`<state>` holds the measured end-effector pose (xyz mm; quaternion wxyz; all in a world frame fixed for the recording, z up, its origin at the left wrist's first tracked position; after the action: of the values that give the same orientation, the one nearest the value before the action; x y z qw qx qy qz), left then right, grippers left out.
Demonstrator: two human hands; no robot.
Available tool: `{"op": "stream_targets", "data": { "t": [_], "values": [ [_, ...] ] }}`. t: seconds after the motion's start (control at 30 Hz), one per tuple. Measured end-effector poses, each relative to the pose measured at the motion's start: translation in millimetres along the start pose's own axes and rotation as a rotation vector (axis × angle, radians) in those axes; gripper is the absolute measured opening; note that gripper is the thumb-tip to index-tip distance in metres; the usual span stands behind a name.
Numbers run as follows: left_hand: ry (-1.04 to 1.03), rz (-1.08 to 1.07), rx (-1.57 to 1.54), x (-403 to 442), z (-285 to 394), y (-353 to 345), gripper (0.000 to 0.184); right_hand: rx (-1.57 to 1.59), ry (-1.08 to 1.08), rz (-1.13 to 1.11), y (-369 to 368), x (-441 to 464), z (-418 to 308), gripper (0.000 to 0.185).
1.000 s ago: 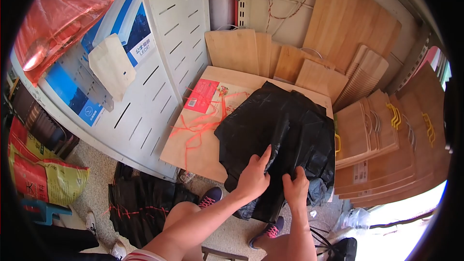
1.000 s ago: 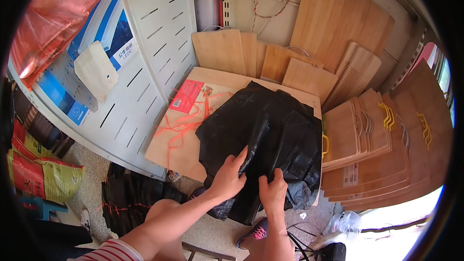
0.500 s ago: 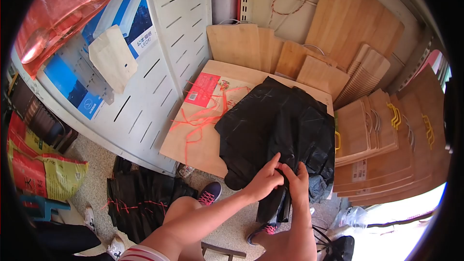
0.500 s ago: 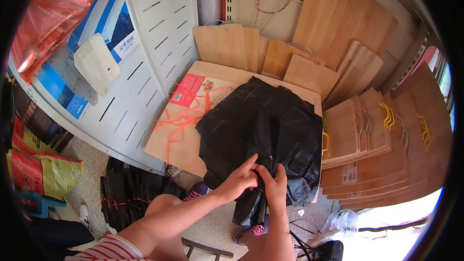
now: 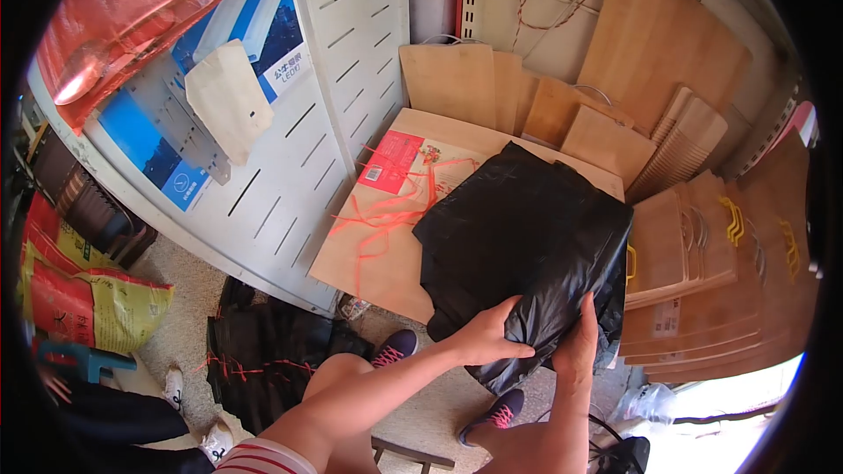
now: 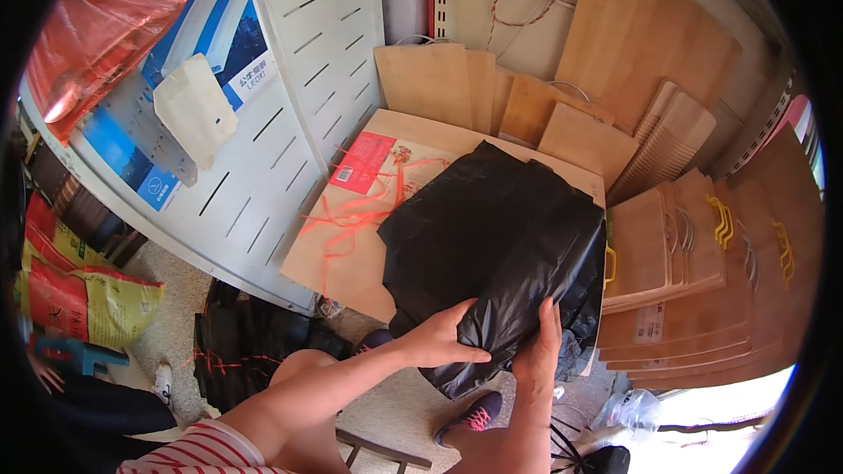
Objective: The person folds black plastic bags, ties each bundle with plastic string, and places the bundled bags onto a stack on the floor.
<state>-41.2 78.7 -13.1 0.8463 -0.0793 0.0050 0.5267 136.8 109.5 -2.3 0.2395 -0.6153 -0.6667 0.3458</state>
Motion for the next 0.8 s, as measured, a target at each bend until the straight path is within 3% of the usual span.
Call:
{"op": "stream_targets", "data": {
  "t": [0.07, 0.13, 0.2, 0.27, 0.37, 0.43, 0.47, 0.53, 0.67, 0.77, 0.8],
  "values": [
    [0.0, -0.005, 0.185, -2.2, -1.8, 2.5, 0.091, -0.249, -0.039, 0.021, 2.7, -0.2, 5.6, 0.037],
    [-0.045, 0.037, 0.255, -7.7, 9.3, 7.1, 0.087, -0.267, -0.045, 0.041, 4.8, 1.2, 11.5, 0.038],
    [0.115, 0.01, 0.337, -12.6, 24.6, 20.0, 0.077, -0.262, -0.019, 0.245, 2.0, 1.1, 12.7, 0.035],
    [0.04, 0.297, 0.406, -14.2, 17.9, 46.4, 0.048, -0.211, -0.017, 0.229, 10.1, 4.5, 10.7, 0.038],
    [-0.091, 0.807, 1.078, -27.5, 1.7, 106.0, 0.02, -0.197, 0.021, 0.264, 12.2, 6.4, 7.5, 0.044],
    [0.112, 0.935, 1.366, -35.4, -28.6, 145.7, 0.018, -0.2, 0.039, 0.314, 12.5, 5.9, 8.1, 0.047],
    [0.112, 0.941, 1.373, -40.0, -32.3, 153.6, 0.018, -0.2, 0.048, 0.338, 12.3, 6.1, 9.0, 0.048],
    [0.299, 0.916, 1.409, -48.5, -38.4, 164.7, 0.015, -0.208, 0.045, 0.282, 10.0, 3.6, 9.4, 0.047],
    [0.321, 0.938, 1.428, -51.7, -43.6, 181.1, 0.014, -0.213, 0.012, 0.174, 4.7, -3.2, 10.5, 0.042],
    [0.134, 0.883, 1.475, -50.9, -11.8, 161.0, 0.012, -0.19, 0.015, 0.075, 4.1, -4.7, 8.2, 0.04],
    [-0.001, 0.852, 1.133, -47.5, 7.4, 147.0, 0.013, -0.183, 0.019, 0.073, 1.8, -3.9, 6.8, 0.04]
  ]
}}
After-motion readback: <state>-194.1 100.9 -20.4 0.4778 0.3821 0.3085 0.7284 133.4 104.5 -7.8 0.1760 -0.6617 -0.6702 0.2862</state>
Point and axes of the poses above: each hand's wrist, its own x-axis towards the middle knuckle, its own y-axis out of the back of the hand, z = x × y, the point moved 1 cm from there along x, towards the middle knuckle, and after that the axes turned 6 degrees about -z, right-handed, at the moved point
